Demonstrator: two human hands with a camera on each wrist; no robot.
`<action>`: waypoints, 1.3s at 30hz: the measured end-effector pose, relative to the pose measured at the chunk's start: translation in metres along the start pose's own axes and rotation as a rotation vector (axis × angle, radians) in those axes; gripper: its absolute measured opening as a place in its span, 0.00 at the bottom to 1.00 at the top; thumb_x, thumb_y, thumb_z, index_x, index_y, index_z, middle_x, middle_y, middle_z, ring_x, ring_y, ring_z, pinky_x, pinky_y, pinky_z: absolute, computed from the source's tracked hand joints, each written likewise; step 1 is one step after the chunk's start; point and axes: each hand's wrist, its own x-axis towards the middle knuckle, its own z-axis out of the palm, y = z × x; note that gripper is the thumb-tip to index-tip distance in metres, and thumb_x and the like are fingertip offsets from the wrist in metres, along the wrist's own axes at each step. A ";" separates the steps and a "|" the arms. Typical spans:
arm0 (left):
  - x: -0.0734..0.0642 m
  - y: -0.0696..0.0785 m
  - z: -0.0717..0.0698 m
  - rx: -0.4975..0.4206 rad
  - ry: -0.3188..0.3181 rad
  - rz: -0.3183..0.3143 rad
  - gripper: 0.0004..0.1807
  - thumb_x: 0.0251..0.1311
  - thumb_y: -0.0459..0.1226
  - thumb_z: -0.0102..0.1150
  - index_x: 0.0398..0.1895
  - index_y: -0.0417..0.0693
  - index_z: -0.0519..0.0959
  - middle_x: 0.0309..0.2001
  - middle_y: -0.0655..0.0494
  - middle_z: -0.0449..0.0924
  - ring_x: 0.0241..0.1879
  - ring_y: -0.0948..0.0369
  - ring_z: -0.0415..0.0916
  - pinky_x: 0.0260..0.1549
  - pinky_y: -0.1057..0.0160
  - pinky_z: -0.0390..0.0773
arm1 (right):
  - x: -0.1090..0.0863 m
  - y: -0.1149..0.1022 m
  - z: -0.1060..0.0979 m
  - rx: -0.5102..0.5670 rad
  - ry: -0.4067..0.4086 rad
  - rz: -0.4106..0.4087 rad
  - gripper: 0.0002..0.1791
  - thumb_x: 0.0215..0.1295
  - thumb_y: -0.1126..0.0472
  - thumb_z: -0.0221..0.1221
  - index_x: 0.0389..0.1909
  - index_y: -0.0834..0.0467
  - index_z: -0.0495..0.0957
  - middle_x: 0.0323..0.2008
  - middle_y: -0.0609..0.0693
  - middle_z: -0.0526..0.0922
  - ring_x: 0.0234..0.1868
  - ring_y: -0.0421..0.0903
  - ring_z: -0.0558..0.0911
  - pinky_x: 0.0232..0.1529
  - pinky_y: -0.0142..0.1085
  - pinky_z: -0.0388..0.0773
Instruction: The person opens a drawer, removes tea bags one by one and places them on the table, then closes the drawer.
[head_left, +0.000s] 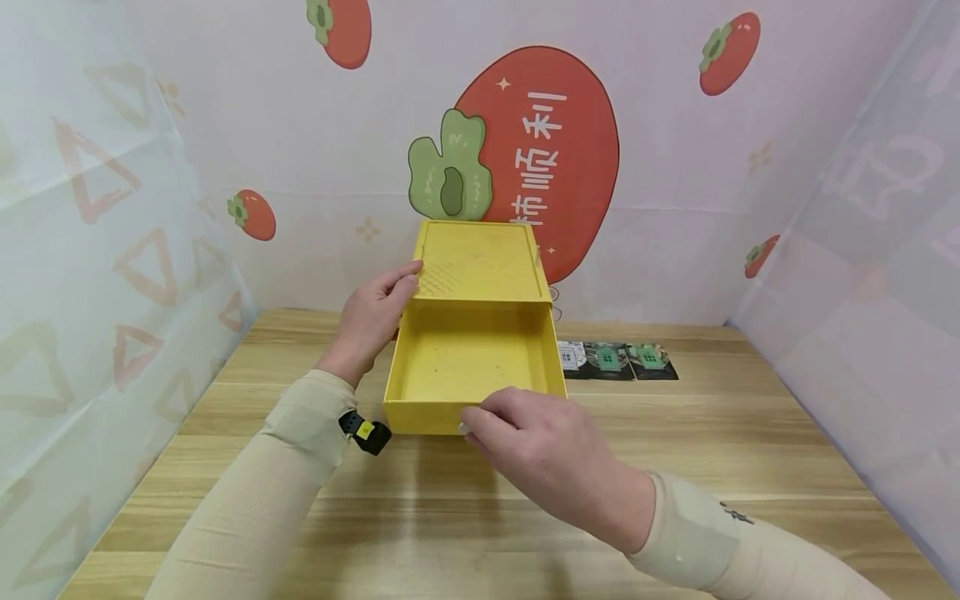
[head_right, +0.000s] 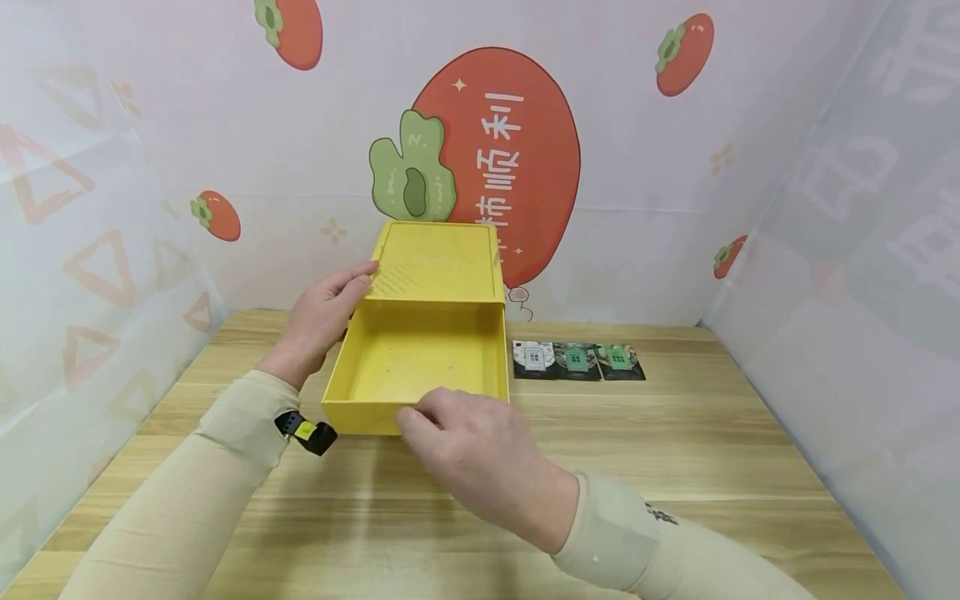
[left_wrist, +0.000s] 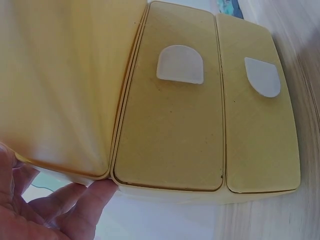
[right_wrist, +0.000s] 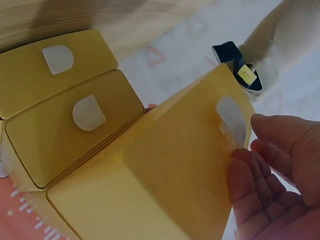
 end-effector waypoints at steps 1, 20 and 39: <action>0.000 0.000 0.000 0.000 0.000 -0.002 0.28 0.76 0.59 0.45 0.75 0.70 0.73 0.75 0.61 0.71 0.50 0.52 0.77 0.35 0.62 0.84 | -0.001 0.000 0.001 -0.009 0.000 -0.001 0.05 0.67 0.63 0.67 0.42 0.54 0.84 0.34 0.45 0.83 0.26 0.40 0.82 0.27 0.30 0.82; 0.001 0.000 -0.004 -0.021 -0.023 0.000 0.24 0.78 0.57 0.45 0.68 0.66 0.80 0.72 0.64 0.73 0.50 0.52 0.73 0.36 0.58 0.85 | 0.000 -0.003 0.010 -0.123 -0.044 0.068 0.09 0.61 0.69 0.70 0.38 0.52 0.85 0.33 0.47 0.83 0.25 0.44 0.80 0.20 0.31 0.77; 0.002 0.001 -0.002 -0.137 -0.033 -0.037 0.23 0.78 0.54 0.48 0.69 0.65 0.80 0.72 0.62 0.74 0.61 0.55 0.77 0.44 0.54 0.89 | 0.008 0.025 0.029 -0.101 -0.058 0.159 0.06 0.65 0.60 0.73 0.37 0.53 0.84 0.33 0.49 0.81 0.31 0.46 0.81 0.27 0.38 0.82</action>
